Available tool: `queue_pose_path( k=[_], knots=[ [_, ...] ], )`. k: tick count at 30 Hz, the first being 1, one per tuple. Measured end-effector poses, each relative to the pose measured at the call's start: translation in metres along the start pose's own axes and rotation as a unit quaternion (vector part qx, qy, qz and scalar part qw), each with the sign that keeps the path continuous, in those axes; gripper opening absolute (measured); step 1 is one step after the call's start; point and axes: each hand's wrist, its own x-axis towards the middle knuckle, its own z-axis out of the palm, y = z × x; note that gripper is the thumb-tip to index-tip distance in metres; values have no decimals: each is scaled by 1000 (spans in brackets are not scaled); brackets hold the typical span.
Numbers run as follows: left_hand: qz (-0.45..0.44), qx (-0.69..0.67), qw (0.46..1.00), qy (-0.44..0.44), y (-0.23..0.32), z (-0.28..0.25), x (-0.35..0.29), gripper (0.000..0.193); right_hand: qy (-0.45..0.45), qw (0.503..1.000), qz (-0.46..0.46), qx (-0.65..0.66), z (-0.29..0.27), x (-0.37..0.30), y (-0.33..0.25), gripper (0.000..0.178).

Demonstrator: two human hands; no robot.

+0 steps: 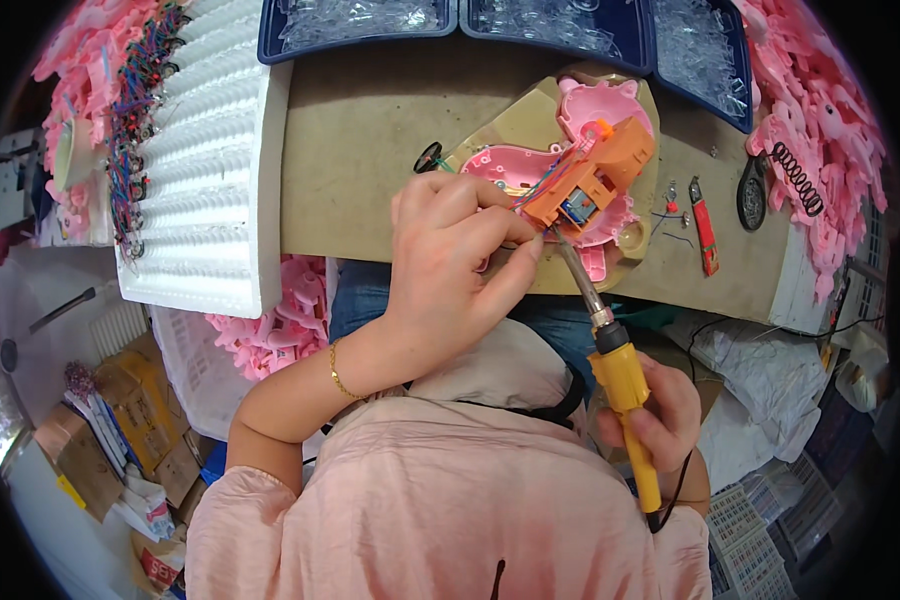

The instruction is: Assembling a toy unicorn by connecting electronic components and joining plastic housing parts.

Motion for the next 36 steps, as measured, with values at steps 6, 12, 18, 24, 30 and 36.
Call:
queue_pose_path(
  k=[6, 12, 18, 24, 30, 36],
  knots=[
    [2, -1, 1000, -5, -1, 0, -1, 3, 61, 994, -95, -1, 5, -1, 7, 47],
    [4, -2, 1000, -7, 0, 0, 1, 4, 91, 983, -145, -67, 9, 2, 10, 46],
    [4, 3, 1000, -10, -2, -1, 0, 3, -76, 933, 204, 286, -19, -3, -1, 49],
    [-5, 5, 1000, -17, 0, -1, 2, 4, 127, 991, 13, -45, 5, -16, 2, 48],
    [20, 49, 999, -12, 6, -4, 4, 7, 158, 986, -58, -7, 1, -6, 5, 55],
    [148, 147, 977, 42, 5, -13, 3, 17, 60, 997, -22, 52, -21, -20, 8, 59]
  ],
)
